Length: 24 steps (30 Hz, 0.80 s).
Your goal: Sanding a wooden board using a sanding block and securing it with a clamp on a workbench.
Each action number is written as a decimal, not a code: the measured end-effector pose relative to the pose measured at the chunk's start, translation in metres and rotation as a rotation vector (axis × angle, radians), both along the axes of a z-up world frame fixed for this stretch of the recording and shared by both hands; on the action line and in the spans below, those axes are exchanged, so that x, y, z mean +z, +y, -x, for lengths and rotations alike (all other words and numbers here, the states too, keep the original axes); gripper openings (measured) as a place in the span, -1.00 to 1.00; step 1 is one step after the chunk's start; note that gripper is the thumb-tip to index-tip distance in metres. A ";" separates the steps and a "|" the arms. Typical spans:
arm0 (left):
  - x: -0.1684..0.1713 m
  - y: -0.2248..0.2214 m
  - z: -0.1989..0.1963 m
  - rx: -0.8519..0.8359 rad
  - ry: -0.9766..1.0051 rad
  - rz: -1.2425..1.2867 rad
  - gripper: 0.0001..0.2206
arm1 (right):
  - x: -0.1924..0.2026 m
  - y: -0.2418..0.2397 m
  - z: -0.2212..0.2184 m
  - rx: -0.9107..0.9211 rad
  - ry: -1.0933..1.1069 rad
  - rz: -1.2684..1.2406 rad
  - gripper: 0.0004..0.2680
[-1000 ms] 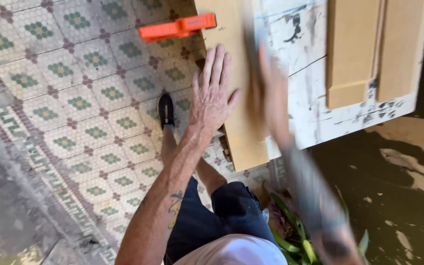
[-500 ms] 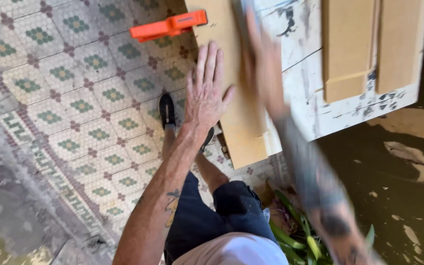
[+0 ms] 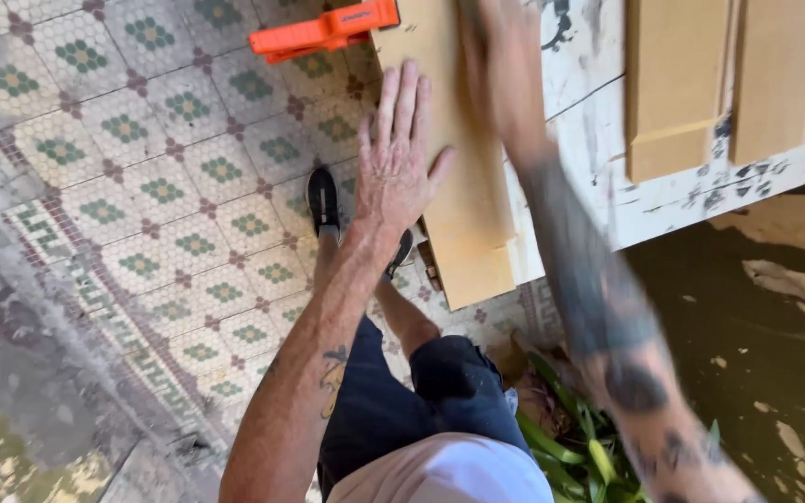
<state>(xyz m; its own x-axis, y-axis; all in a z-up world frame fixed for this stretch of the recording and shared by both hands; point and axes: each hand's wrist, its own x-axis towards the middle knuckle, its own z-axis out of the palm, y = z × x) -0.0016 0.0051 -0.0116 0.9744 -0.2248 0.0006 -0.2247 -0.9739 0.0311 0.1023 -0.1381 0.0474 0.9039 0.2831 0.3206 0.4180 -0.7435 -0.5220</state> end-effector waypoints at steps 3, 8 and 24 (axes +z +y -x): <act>0.008 0.000 0.000 0.002 -0.023 0.036 -0.03 | 0.053 -0.017 0.112 -0.010 0.441 -0.012 -0.54; 0.013 0.002 -0.003 -0.010 0.057 0.037 -0.07 | 0.037 -0.043 0.212 -0.162 0.480 0.147 -0.59; -0.005 0.000 -0.004 0.000 0.149 0.010 -0.07 | 0.028 -0.051 0.216 -0.093 0.367 0.211 -0.59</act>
